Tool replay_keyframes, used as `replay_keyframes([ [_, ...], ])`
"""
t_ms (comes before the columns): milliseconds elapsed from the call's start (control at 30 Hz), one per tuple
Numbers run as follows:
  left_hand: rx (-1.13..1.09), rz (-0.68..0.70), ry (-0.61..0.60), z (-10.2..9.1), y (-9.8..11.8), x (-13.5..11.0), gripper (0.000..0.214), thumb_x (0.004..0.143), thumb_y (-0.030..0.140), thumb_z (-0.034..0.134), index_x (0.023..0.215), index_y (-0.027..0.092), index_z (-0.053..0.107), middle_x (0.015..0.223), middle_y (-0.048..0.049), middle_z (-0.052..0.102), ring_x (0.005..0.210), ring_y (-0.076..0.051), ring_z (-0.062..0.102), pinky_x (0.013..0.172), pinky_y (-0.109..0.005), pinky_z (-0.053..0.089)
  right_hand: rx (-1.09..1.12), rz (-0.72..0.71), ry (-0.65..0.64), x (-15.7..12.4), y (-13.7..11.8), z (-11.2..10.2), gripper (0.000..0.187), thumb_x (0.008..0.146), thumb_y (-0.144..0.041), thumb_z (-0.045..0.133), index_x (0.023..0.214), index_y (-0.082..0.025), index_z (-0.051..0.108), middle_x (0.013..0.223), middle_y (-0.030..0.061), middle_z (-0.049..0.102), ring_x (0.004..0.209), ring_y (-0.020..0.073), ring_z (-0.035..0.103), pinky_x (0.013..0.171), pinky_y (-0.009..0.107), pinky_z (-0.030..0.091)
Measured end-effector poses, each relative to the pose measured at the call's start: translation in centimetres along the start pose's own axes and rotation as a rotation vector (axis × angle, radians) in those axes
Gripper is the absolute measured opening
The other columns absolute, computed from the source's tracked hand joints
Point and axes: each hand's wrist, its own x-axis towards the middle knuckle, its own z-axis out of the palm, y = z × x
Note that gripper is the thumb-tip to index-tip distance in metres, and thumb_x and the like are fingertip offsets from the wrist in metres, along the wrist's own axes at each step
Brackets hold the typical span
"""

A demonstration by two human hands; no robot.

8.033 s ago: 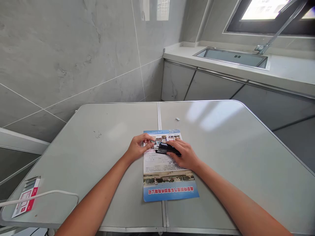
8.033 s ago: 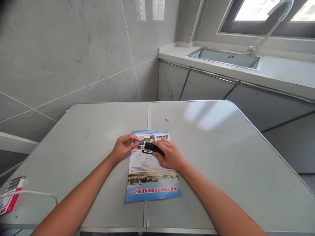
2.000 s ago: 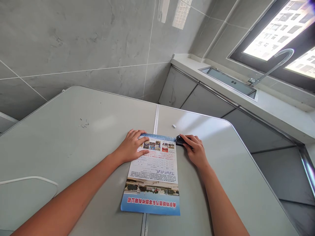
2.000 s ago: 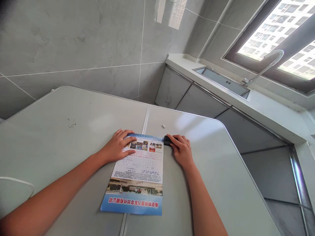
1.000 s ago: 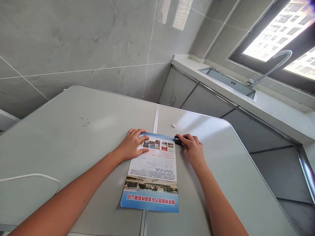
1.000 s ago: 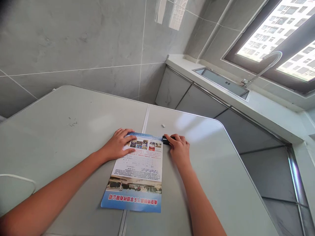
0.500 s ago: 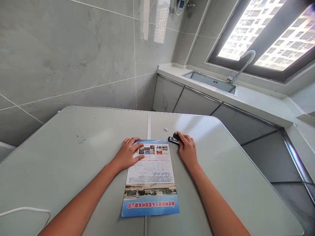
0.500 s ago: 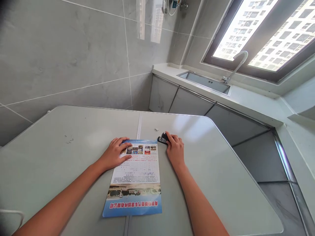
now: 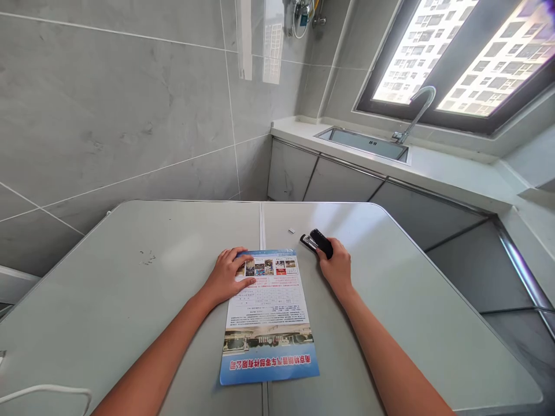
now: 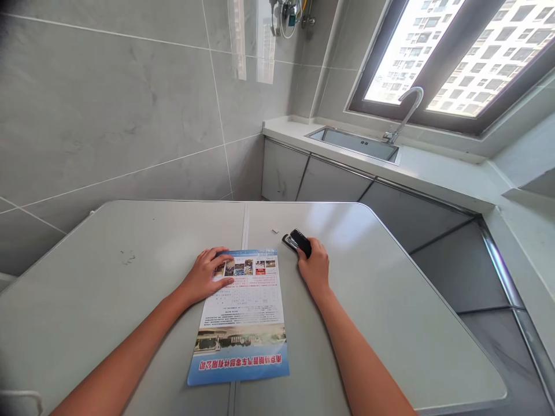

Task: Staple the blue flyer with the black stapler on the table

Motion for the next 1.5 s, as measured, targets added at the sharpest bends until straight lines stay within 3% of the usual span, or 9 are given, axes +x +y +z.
replay_keyframes([
  [167,-0.063,-0.043,0.029,0.0,-0.2,0.1,0.055,0.074,0.033,0.086,0.126,0.029,0.065,0.140,-0.0070,0.058,0.130,-0.032,0.052,0.114,-0.052,0.038,0.174,-0.230,-0.063,-0.8,-2.2,-0.7,0.022,0.091,-0.027,0.059,0.113,-0.022,0.058,0.104,0.0092,0.066,0.096,0.0275,0.061,0.083,0.040,0.050],
  [333,-0.171,-0.087,0.042,-0.6,0.1,0.3,0.052,0.075,0.030,0.085,0.123,0.028,0.066,0.132,-0.0072,0.062,0.127,-0.031,0.055,0.111,-0.050,0.041,0.413,-0.415,-0.495,-3.5,-6.2,-0.8,0.027,0.090,-0.026,0.066,0.116,-0.024,0.058,0.103,0.0060,0.066,0.091,0.0224,0.062,0.080,0.033,0.050],
  [467,-0.279,-0.133,0.078,-1.1,-0.2,0.4,0.031,0.087,0.024,0.069,0.118,0.025,0.065,0.122,-0.0065,0.067,0.118,-0.027,0.059,0.105,-0.046,0.046,0.441,-0.460,-0.707,-5.5,-9.1,0.5,0.030,0.086,-0.025,0.070,0.115,-0.023,0.061,0.105,0.0059,0.067,0.097,0.0234,0.061,0.085,0.034,0.048],
  [733,-0.511,-0.245,0.187,-1.0,-2.1,0.2,0.020,0.090,0.025,0.058,0.108,0.022,0.066,0.103,-0.0049,0.070,0.099,-0.022,0.067,0.095,-0.038,0.053,0.472,-0.434,-0.838,-7.3,-12.3,1.6,0.039,0.083,-0.017,0.070,0.120,-0.025,0.064,0.112,0.0063,0.069,0.107,0.0258,0.060,0.095,0.038,0.047],
  [1000,-0.552,-0.212,0.028,-5.8,-5.6,-1.1,0.022,0.087,0.033,0.067,0.105,0.021,0.069,0.094,-0.0033,0.070,0.089,-0.020,0.066,0.085,-0.033,0.053,0.457,-0.439,-0.851,-9.7,-16.0,4.4,0.043,0.082,-0.019,0.077,0.122,-0.025,0.063,0.112,0.0062,0.069,0.106,0.0245,0.062,0.092,0.034,0.048],
  [1200,-0.476,-0.200,0.027,-7.8,-8.5,-2.9,0.022,0.085,0.033,0.071,0.102,0.018,0.070,0.095,-0.0041,0.071,0.088,-0.019,0.065,0.084,-0.032,0.052,0.515,-0.513,-0.852,-9.8,-18.7,6.2,0.047,0.082,-0.025,0.080,0.125,-0.025,0.062,0.114,0.0061,0.070,0.109,0.0254,0.061,0.095,0.036,0.048],
  [1333,-0.318,-0.153,0.051,-7.6,-8.7,-3.2,0.019,0.086,0.033,0.070,0.100,0.020,0.075,0.100,-0.0053,0.070,0.094,-0.021,0.065,0.089,-0.034,0.050,0.506,-0.419,-0.600,-8.4,-17.5,6.5,0.023,0.099,-0.034,0.060,0.119,-0.024,0.064,0.117,0.0075,0.068,0.112,0.0247,0.059,0.100,0.039,0.046],
  [1433,-0.271,-0.134,0.012,-7.2,-8.7,-3.0,0.021,0.091,0.034,0.064,0.100,0.022,0.078,0.097,-0.0057,0.068,0.091,-0.021,0.065,0.088,-0.035,0.049,0.227,-0.298,-0.376,-6.7,-15.6,6.9,0.027,0.105,-0.025,0.041,0.119,-0.023,0.064,0.122,0.0102,0.066,0.115,0.0267,0.056,0.101,0.044,0.044],
  [1500,-0.298,-0.131,0.004,-7.1,-8.8,-3.0,0.022,0.092,0.035,0.062,0.095,0.021,0.079,0.093,-0.0055,0.068,0.088,-0.020,0.064,0.085,-0.034,0.049,0.056,-0.289,-0.357,-5.9,-14.6,7.2,0.028,0.104,-0.026,0.043,0.124,-0.023,0.063,0.129,0.0115,0.064,0.120,0.0293,0.053,0.100,0.047,0.043],
])
